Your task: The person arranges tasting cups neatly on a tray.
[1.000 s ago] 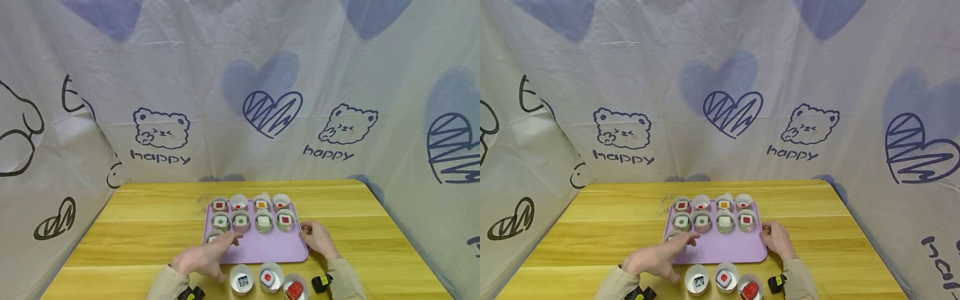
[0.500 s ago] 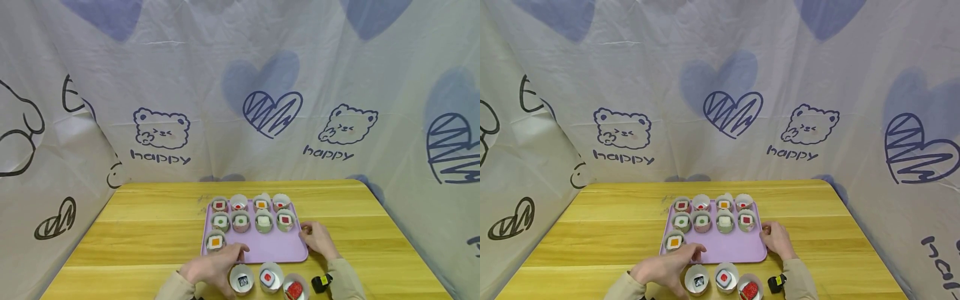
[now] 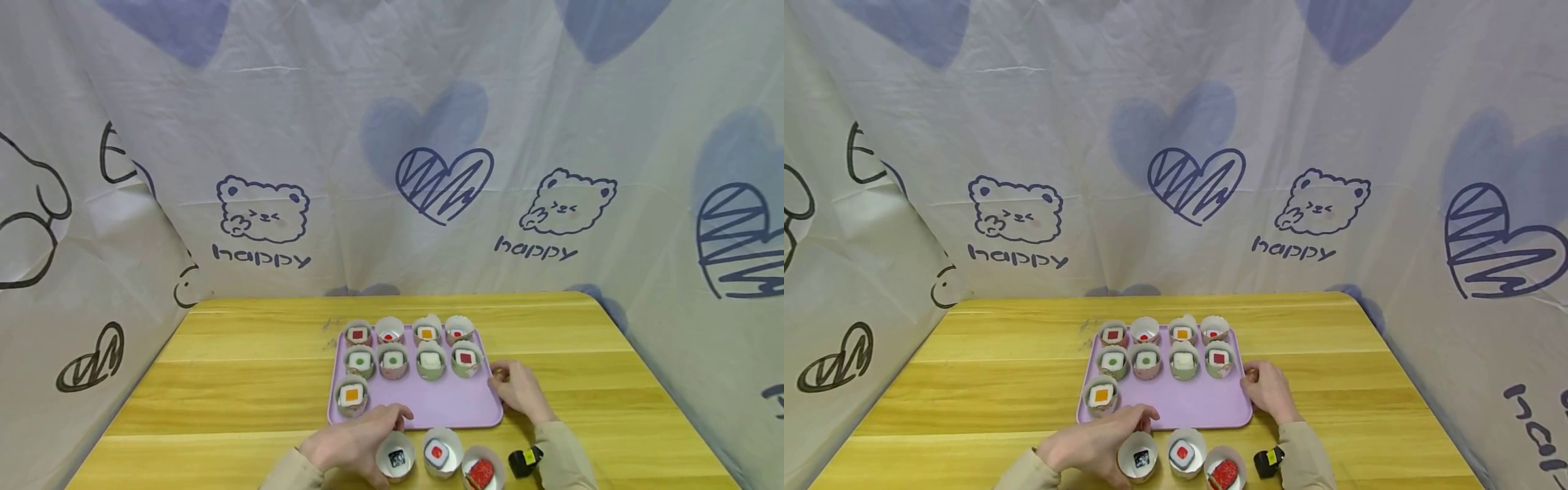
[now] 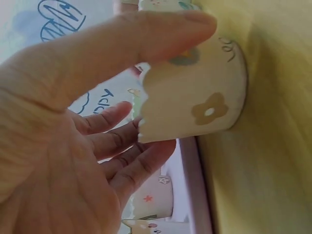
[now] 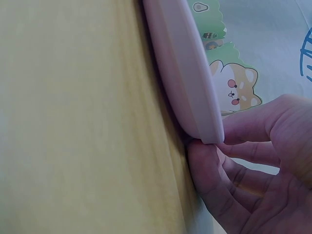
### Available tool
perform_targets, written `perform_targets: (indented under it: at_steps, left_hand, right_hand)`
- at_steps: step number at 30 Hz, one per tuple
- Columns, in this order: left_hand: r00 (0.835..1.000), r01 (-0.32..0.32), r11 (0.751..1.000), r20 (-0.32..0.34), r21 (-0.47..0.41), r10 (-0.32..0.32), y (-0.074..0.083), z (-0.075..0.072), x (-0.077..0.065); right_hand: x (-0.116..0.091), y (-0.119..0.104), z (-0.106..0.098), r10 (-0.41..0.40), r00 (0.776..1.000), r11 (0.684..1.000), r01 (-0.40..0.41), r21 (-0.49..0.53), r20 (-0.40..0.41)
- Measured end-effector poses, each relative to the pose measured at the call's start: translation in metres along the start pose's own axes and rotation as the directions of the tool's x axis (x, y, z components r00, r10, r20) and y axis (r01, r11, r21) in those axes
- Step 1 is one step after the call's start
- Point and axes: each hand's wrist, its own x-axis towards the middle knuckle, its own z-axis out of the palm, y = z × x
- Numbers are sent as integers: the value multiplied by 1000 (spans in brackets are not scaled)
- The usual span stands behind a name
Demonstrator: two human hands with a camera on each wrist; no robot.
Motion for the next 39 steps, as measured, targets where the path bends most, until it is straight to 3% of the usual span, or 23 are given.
perform_targets:
  at_steps: [8, 20, 31, 39]
  left_hand:
    - [1000, -16, 998, -17, 55, 17, -1, 8, 2]
    - [999, -14, 1000, -34, 24, 15, -3, 15, 2]
    - [993, -82, 996, -86, -24, 80, -5, 12, 3]
    - [987, -99, 995, -124, -10, 97, -3, 1, 3]
  right_hand:
    - [0, -1, 0, -10, 1000, 1000, 10, 1, -5]
    - [0, -1, 0, 17, 1000, 1000, -17, -2, 6]
    - [0, -1, 0, -3, 1000, 1000, 3, -19, -11]
    - [0, -1, -1, -12, 1000, 1000, 12, -13, -6]
